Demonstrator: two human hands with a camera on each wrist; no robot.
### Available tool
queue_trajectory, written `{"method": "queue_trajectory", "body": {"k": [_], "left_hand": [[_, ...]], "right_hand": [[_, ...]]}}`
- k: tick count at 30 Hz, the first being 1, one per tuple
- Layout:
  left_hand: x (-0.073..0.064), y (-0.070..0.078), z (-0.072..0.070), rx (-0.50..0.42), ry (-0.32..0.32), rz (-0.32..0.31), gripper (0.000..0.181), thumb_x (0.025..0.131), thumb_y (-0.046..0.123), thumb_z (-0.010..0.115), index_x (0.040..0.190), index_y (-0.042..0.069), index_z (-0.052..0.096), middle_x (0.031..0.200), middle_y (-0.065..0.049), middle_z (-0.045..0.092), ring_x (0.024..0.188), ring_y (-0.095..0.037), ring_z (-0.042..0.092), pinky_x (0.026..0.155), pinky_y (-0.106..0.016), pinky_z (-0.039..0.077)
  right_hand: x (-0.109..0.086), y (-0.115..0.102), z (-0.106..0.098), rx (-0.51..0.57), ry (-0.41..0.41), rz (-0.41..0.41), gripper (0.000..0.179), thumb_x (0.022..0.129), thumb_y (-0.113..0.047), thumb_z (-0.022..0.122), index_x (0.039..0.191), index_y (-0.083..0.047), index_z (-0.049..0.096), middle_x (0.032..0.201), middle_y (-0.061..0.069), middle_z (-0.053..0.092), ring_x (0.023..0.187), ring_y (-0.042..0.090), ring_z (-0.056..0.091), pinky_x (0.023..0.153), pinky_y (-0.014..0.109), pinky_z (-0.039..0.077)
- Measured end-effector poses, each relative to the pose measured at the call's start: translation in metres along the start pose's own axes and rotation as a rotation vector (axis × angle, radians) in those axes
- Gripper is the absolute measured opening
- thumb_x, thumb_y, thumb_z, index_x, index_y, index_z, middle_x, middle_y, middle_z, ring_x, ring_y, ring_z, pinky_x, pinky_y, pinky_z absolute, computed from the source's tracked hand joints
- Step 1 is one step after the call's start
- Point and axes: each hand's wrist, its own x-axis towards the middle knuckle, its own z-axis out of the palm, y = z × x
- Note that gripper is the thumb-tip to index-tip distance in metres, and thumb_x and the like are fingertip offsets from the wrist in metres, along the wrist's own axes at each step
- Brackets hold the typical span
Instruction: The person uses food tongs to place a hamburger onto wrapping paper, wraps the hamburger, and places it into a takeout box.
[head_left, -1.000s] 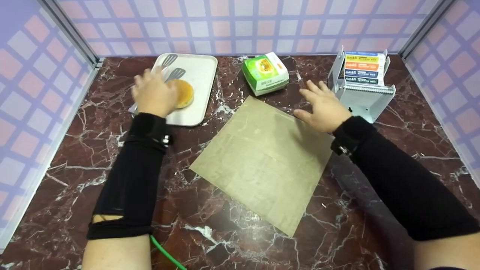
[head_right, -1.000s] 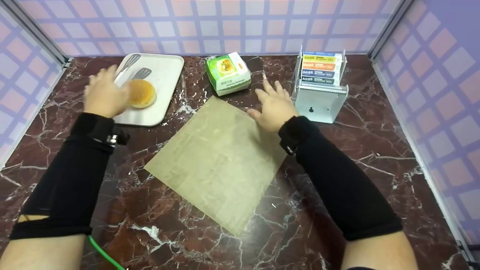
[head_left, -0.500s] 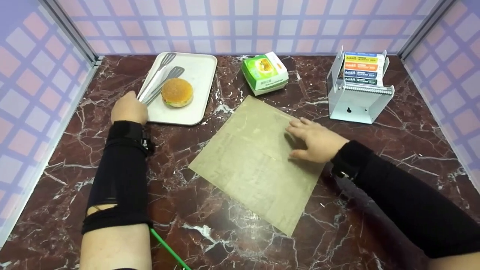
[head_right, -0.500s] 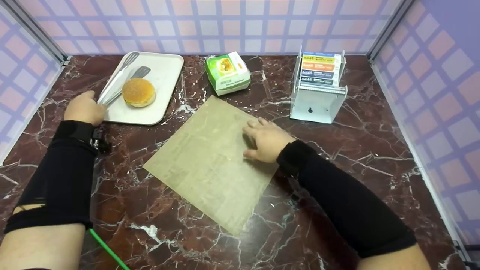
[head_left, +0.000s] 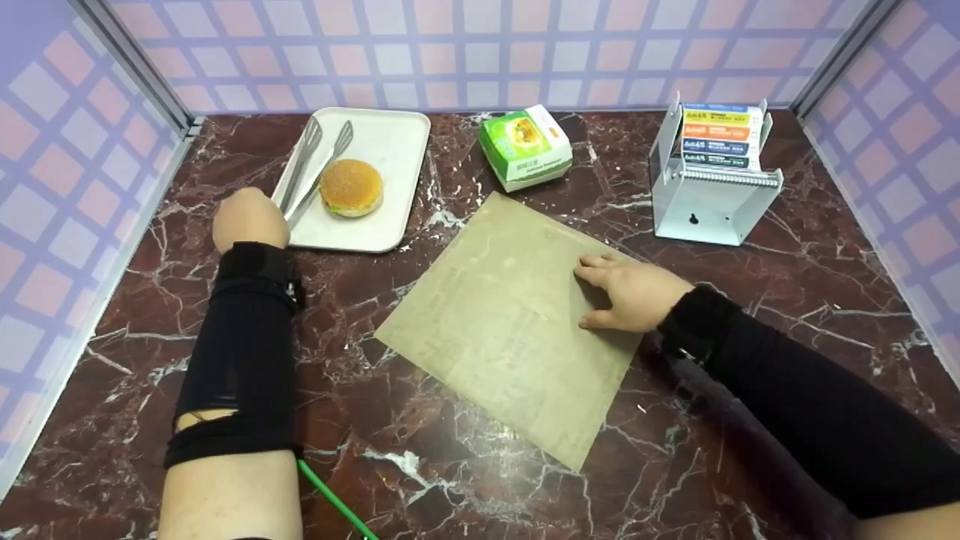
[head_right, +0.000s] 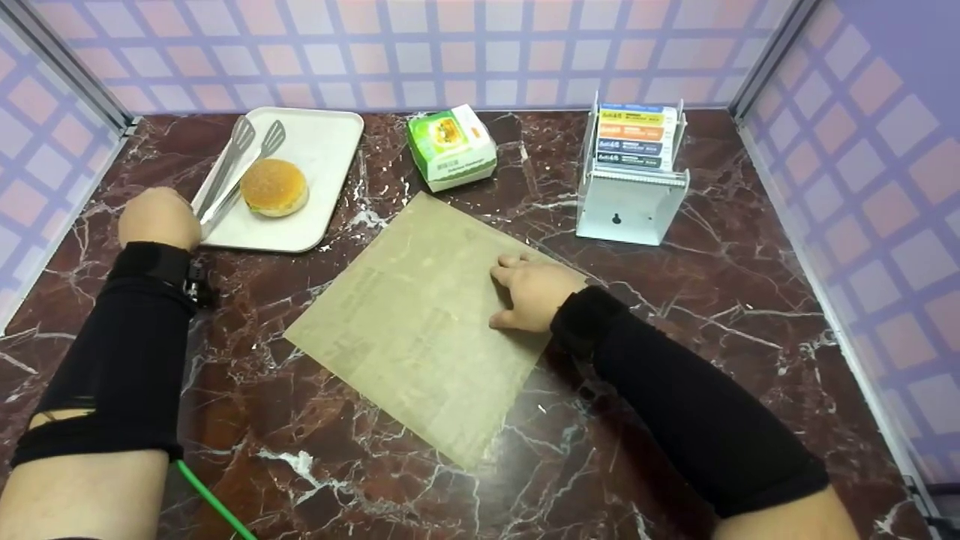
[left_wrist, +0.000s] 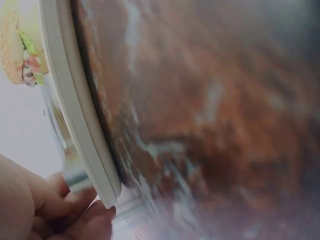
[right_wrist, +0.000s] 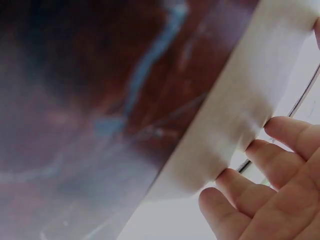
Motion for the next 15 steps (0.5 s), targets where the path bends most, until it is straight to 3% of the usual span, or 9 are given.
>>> {"method": "queue_trajectory", "body": {"k": [6, 8, 15], "left_hand": [[0.002, 0.008, 0.006, 0.049, -0.056, 0.059, 0.051, 0.104, 0.032, 0.054, 0.137, -0.006, 0.061, 0.139, -0.037, 0.060, 0.125, -0.060, 0.054, 0.109, -0.070, 0.043], [0.002, 0.011, 0.007, 0.043, -0.072, 0.063, 0.056, 0.104, 0.038, 0.054, 0.135, -0.009, 0.062, 0.139, -0.037, 0.060, 0.125, -0.059, 0.056, 0.108, -0.069, 0.044], [0.003, 0.011, 0.010, 0.042, -0.101, 0.085, 0.046, 0.098, 0.017, 0.045, 0.122, -0.016, 0.066, 0.130, -0.040, 0.063, 0.119, -0.056, 0.062, 0.102, -0.067, 0.051]], "right_hand": [[-0.002, 0.002, 0.000, -0.017, 0.006, 0.013, 0.089, 0.092, -0.048, 0.077, 0.158, 0.001, 0.043, 0.166, 0.025, 0.039, 0.157, 0.045, 0.031, 0.129, 0.056, 0.028], [-0.002, 0.001, 0.000, -0.020, 0.004, 0.018, 0.089, 0.092, -0.048, 0.077, 0.158, 0.001, 0.043, 0.166, 0.025, 0.039, 0.157, 0.045, 0.032, 0.129, 0.056, 0.028], [-0.003, -0.007, 0.001, -0.060, 0.005, 0.015, 0.097, 0.090, -0.057, 0.076, 0.158, 0.003, 0.041, 0.167, 0.025, 0.037, 0.153, 0.051, 0.033, 0.128, 0.058, 0.029]]}}
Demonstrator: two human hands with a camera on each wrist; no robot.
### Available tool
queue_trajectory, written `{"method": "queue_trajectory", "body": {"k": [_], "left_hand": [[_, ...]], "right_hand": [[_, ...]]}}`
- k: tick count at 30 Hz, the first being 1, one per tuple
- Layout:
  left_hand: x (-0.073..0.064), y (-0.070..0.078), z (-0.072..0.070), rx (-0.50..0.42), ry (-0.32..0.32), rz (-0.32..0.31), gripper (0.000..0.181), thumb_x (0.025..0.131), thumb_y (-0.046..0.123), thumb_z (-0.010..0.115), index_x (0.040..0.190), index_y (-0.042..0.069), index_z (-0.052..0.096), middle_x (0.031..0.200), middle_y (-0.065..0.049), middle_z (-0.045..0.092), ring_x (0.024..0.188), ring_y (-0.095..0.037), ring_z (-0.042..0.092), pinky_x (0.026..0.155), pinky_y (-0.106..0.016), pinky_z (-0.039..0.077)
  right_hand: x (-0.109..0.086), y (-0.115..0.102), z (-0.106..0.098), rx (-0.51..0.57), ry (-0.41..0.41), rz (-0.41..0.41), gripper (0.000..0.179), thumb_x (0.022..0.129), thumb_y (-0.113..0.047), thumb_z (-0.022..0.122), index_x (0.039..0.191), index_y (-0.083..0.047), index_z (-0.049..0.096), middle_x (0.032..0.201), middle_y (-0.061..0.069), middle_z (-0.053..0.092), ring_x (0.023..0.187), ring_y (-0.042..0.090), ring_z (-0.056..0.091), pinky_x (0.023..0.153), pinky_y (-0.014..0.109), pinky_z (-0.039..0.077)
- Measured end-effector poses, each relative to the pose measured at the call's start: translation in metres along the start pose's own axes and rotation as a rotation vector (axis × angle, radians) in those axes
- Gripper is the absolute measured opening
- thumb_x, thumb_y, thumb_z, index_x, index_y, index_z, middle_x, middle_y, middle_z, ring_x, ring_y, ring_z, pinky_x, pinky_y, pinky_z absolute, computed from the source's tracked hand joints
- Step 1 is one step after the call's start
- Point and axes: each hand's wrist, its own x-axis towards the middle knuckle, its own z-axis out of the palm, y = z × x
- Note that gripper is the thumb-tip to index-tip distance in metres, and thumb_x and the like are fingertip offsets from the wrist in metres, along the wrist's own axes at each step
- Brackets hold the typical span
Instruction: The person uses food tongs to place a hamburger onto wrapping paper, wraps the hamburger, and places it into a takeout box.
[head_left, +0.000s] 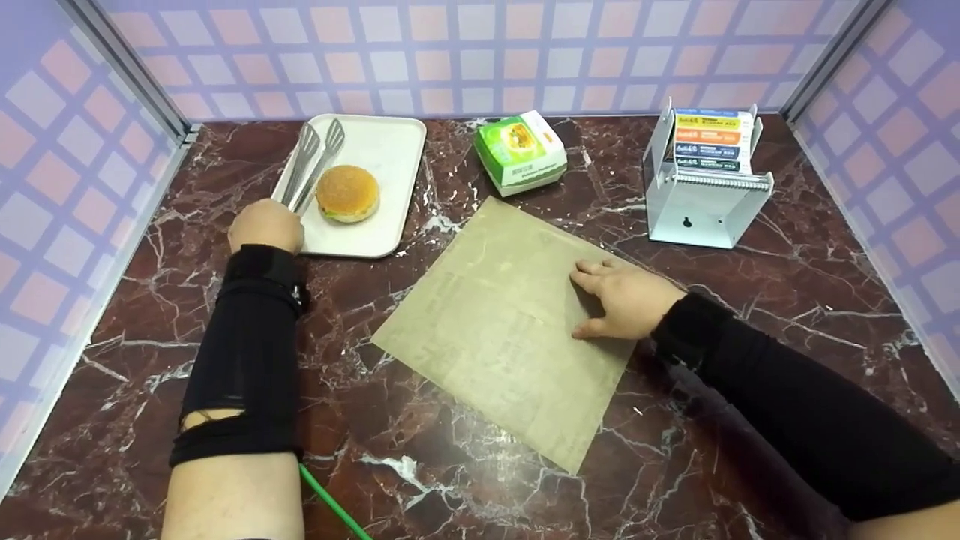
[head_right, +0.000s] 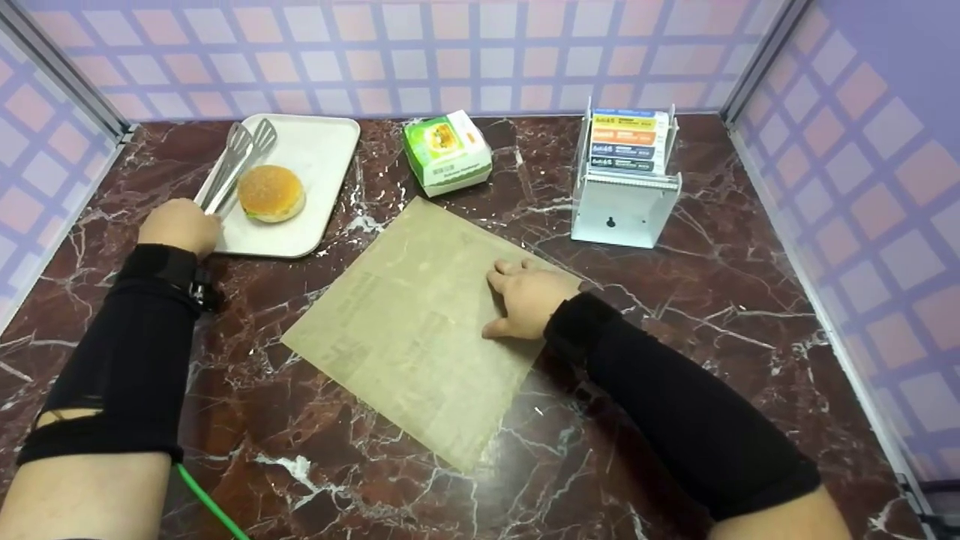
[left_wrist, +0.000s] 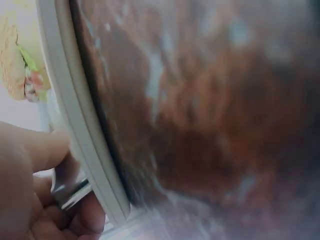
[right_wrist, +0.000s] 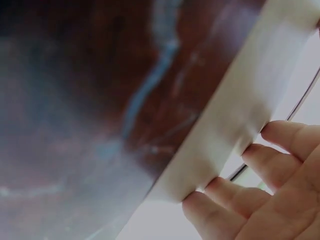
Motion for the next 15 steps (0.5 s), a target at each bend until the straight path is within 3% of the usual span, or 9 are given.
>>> {"method": "queue_trajectory", "body": {"k": [3, 6, 10, 13, 15], "left_hand": [[0.000, -0.002, 0.002, -0.050, -0.007, -0.022, 0.050, 0.096, 0.014, 0.040, 0.127, -0.019, 0.060, 0.133, -0.042, 0.060, 0.124, -0.058, 0.057, 0.107, -0.066, 0.047], [-0.005, -0.003, 0.000, -0.165, 0.004, -0.097, 0.056, 0.097, 0.015, 0.036, 0.139, -0.020, 0.049, 0.141, -0.042, 0.053, 0.131, -0.059, 0.050, 0.114, -0.065, 0.041], [-0.025, 0.000, -0.008, -0.360, 0.099, -0.156, 0.055, 0.107, 0.023, 0.036, 0.146, -0.015, 0.042, 0.144, -0.039, 0.050, 0.132, -0.058, 0.050, 0.116, -0.064, 0.041], [-0.050, 0.017, -0.013, -0.523, 0.187, -0.064, 0.050, 0.111, 0.022, 0.034, 0.143, -0.015, 0.043, 0.139, -0.038, 0.053, 0.128, -0.053, 0.055, 0.115, -0.061, 0.045], [-0.070, 0.038, -0.015, -0.632, 0.181, 0.045, 0.047, 0.112, 0.021, 0.032, 0.141, -0.015, 0.042, 0.133, -0.034, 0.054, 0.125, -0.048, 0.056, 0.114, -0.058, 0.046]], "right_hand": [[0.001, -0.004, 0.002, -0.037, 0.010, 0.005, 0.101, 0.089, -0.061, 0.075, 0.158, 0.004, 0.041, 0.166, 0.025, 0.038, 0.150, 0.056, 0.036, 0.128, 0.059, 0.030], [0.002, -0.007, 0.002, -0.065, 0.008, 0.013, 0.103, 0.089, -0.064, 0.074, 0.158, 0.005, 0.040, 0.166, 0.026, 0.038, 0.148, 0.056, 0.039, 0.128, 0.059, 0.029], [0.003, -0.009, -0.002, 0.002, 0.011, 0.018, 0.100, 0.093, -0.062, 0.069, 0.159, 0.006, 0.037, 0.164, 0.028, 0.040, 0.149, 0.051, 0.041, 0.128, 0.059, 0.029], [0.005, -0.013, -0.014, 0.144, 0.102, 0.028, 0.088, 0.099, -0.054, 0.067, 0.159, 0.003, 0.038, 0.158, 0.027, 0.049, 0.144, 0.046, 0.051, 0.123, 0.059, 0.038], [0.008, -0.023, -0.030, 0.267, 0.197, 0.030, 0.079, 0.102, -0.048, 0.065, 0.159, 0.000, 0.039, 0.156, 0.024, 0.053, 0.140, 0.041, 0.056, 0.120, 0.057, 0.043]]}}
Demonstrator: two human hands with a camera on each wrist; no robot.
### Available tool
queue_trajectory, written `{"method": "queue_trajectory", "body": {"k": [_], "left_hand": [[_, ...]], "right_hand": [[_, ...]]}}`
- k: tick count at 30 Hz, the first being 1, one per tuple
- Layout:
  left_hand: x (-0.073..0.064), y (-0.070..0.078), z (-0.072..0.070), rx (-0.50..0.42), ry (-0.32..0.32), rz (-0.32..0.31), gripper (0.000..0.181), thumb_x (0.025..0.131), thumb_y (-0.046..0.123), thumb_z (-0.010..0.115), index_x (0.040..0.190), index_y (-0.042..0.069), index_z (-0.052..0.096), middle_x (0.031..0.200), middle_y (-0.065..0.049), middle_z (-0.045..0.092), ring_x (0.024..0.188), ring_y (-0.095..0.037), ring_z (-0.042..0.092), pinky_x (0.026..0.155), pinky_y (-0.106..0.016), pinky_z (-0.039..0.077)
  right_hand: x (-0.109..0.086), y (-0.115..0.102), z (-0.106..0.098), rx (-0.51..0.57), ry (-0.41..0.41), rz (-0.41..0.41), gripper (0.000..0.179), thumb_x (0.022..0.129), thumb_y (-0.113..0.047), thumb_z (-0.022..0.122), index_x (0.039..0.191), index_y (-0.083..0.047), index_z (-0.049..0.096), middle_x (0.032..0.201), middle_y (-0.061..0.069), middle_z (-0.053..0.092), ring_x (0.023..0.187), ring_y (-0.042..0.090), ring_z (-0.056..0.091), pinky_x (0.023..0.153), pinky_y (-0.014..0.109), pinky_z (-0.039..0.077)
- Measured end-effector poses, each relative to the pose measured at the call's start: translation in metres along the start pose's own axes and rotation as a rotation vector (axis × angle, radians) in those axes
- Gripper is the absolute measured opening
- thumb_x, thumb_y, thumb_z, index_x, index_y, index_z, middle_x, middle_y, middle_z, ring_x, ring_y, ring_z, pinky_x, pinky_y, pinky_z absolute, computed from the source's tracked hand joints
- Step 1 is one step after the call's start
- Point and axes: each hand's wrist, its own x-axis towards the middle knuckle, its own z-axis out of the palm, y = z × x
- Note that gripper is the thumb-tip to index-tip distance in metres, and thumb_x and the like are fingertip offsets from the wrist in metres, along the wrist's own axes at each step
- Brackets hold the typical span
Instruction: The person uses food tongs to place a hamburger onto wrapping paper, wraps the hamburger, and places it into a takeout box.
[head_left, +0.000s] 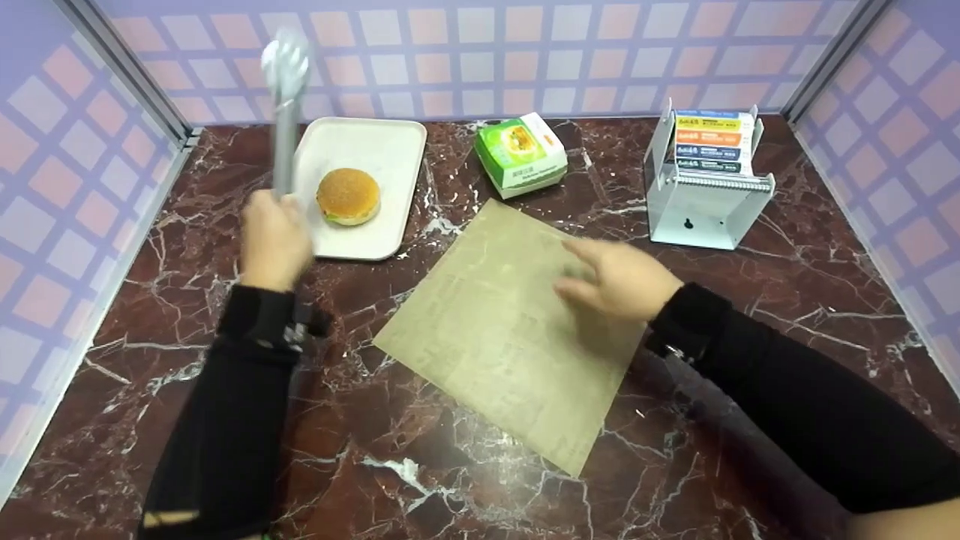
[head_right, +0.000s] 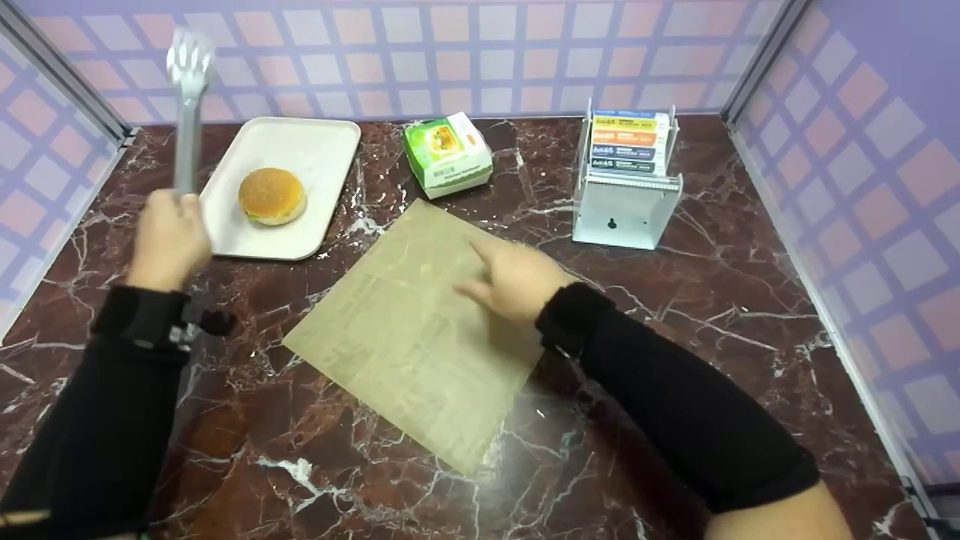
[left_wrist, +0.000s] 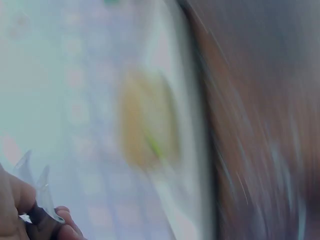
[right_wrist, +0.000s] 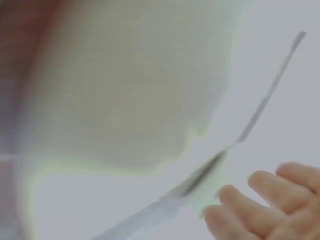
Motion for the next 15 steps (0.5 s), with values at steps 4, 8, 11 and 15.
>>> {"method": "queue_trajectory", "body": {"k": [4, 8, 11, 15], "left_hand": [[-0.042, 0.040, 0.034, -0.201, -0.149, 0.182, 0.038, 0.114, 0.019, 0.030, 0.136, -0.010, 0.039, 0.113, -0.019, 0.049, 0.107, -0.034, 0.052, 0.105, -0.047, 0.048], [-0.080, 0.074, 0.074, -0.309, -0.314, 0.288, 0.027, 0.114, 0.016, 0.033, 0.126, -0.005, 0.044, 0.098, -0.008, 0.042, 0.087, -0.022, 0.043, 0.084, -0.039, 0.047], [-0.100, 0.090, 0.096, -0.310, -0.417, 0.327, 0.033, 0.114, 0.020, 0.035, 0.135, -0.004, 0.047, 0.115, -0.012, 0.055, 0.103, -0.021, 0.055, 0.098, -0.039, 0.052], [-0.108, 0.094, 0.108, -0.230, -0.532, 0.393, 0.043, 0.113, 0.021, 0.039, 0.151, -0.001, 0.041, 0.134, -0.021, 0.059, 0.119, -0.030, 0.060, 0.109, -0.044, 0.052]], "right_hand": [[0.020, -0.042, -0.021, 0.278, 0.114, -0.001, 0.073, 0.106, -0.040, 0.061, 0.163, -0.003, 0.033, 0.160, 0.019, 0.049, 0.142, 0.036, 0.056, 0.121, 0.052, 0.044], [0.045, -0.080, -0.026, 0.600, 0.119, 0.053, 0.074, 0.109, -0.038, 0.056, 0.165, -0.002, 0.025, 0.157, 0.018, 0.055, 0.141, 0.030, 0.058, 0.121, 0.044, 0.046], [0.059, -0.097, -0.019, 0.814, 0.167, 0.102, 0.057, 0.111, -0.030, 0.054, 0.155, 0.002, 0.039, 0.142, 0.020, 0.065, 0.127, 0.026, 0.065, 0.111, 0.040, 0.052], [0.065, -0.103, -0.007, 0.979, 0.261, 0.112, 0.021, 0.110, -0.015, 0.054, 0.124, 0.000, 0.053, 0.113, 0.018, 0.072, 0.101, 0.022, 0.068, 0.092, 0.034, 0.059]]}}
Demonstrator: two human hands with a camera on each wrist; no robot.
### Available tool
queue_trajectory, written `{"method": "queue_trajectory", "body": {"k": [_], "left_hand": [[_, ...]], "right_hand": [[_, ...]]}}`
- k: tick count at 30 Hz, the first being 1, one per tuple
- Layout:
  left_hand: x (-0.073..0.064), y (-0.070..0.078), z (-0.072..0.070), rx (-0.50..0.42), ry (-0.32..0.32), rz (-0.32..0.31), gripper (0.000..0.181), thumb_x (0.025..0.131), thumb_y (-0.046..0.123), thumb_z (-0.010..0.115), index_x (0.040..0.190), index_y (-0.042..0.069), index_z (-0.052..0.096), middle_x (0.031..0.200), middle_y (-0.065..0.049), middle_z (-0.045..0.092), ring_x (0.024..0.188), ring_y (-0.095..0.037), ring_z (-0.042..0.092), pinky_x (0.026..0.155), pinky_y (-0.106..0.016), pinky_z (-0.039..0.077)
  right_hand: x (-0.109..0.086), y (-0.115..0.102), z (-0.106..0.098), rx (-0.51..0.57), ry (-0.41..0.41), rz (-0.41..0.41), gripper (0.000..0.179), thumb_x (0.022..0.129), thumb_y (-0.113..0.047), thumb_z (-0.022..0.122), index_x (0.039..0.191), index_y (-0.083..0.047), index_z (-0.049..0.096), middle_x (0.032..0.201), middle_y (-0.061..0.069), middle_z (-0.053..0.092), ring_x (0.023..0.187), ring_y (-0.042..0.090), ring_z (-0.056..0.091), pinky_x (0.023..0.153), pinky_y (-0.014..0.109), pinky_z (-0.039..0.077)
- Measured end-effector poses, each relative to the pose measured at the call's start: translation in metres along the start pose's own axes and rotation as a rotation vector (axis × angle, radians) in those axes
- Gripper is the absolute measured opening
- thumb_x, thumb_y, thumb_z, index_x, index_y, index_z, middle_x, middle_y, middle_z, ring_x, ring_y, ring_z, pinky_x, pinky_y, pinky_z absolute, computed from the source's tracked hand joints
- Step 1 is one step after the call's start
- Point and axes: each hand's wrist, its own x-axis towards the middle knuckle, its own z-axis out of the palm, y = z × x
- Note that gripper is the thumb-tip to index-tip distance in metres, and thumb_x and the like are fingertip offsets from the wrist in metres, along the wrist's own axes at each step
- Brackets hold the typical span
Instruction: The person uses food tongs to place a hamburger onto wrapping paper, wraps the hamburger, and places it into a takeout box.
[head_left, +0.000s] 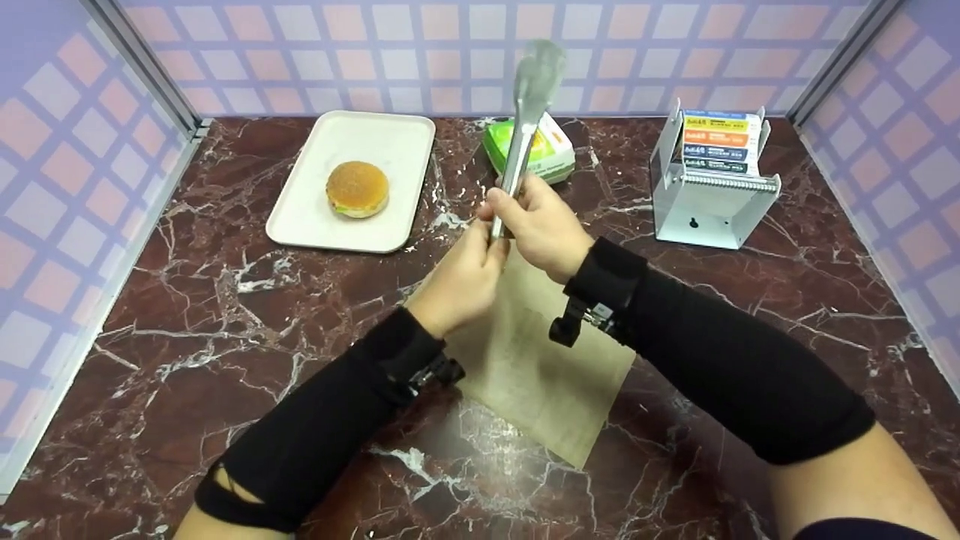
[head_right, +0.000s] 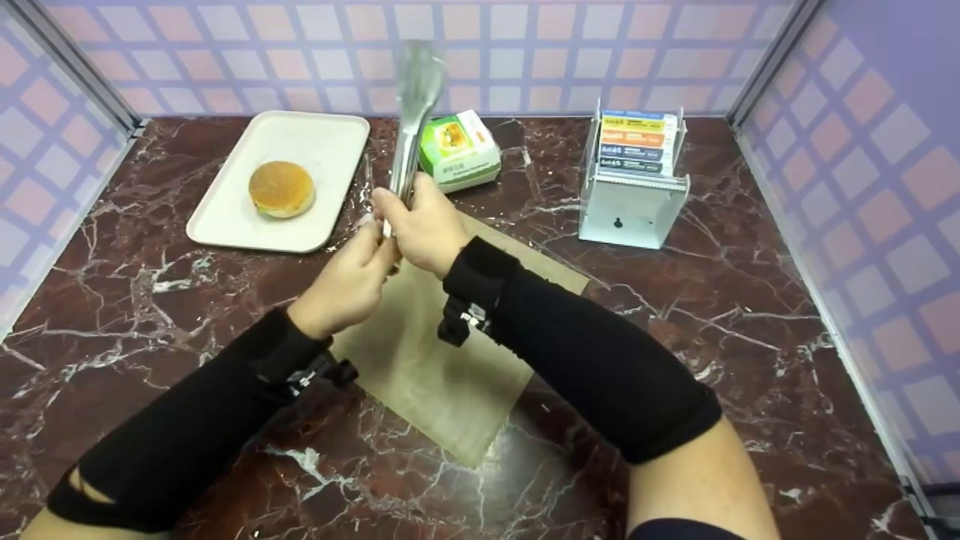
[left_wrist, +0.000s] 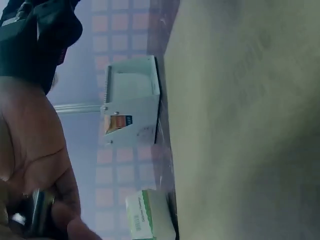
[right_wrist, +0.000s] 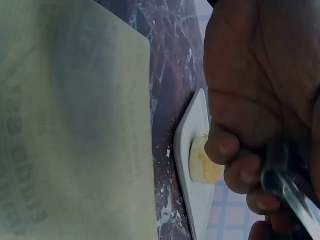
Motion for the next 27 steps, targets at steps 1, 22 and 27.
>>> {"method": "queue_trajectory", "body": {"k": [1, 22, 27], "left_hand": [[-0.001, -0.001, -0.002, 0.045, -0.025, -0.002, 0.045, 0.112, 0.020, 0.042, 0.152, -0.001, 0.040, 0.136, -0.022, 0.059, 0.120, -0.032, 0.061, 0.109, -0.045, 0.053], [-0.018, -0.108, -0.149, 0.718, -0.243, -0.519, 0.086, 0.105, 0.045, 0.049, 0.166, -0.003, 0.014, 0.170, -0.039, -0.001, 0.157, -0.060, -0.003, 0.125, -0.076, 0.011], [-0.024, -0.108, -0.146, 0.732, -0.233, -0.513, 0.083, 0.101, 0.041, 0.052, 0.167, 0.001, 0.020, 0.170, -0.038, 0.000, 0.157, -0.059, 0.000, 0.124, -0.077, 0.012]], "right_hand": [[0.000, 0.002, 0.000, 0.012, 0.008, -0.003, 0.017, 0.110, -0.014, 0.053, 0.121, -0.002, 0.052, 0.109, 0.016, 0.071, 0.097, 0.021, 0.068, 0.089, 0.032, 0.060], [0.035, 0.021, 0.017, -0.816, -0.220, -0.039, 0.055, 0.109, -0.033, 0.056, 0.161, -0.034, 0.041, 0.123, 0.014, 0.050, 0.091, 0.023, 0.056, 0.077, 0.038, 0.057], [0.053, 0.027, 0.042, -0.902, -0.240, -0.071, 0.044, 0.108, -0.030, 0.060, 0.151, -0.025, 0.058, 0.120, 0.014, 0.048, 0.093, 0.020, 0.053, 0.082, 0.037, 0.056]]}}
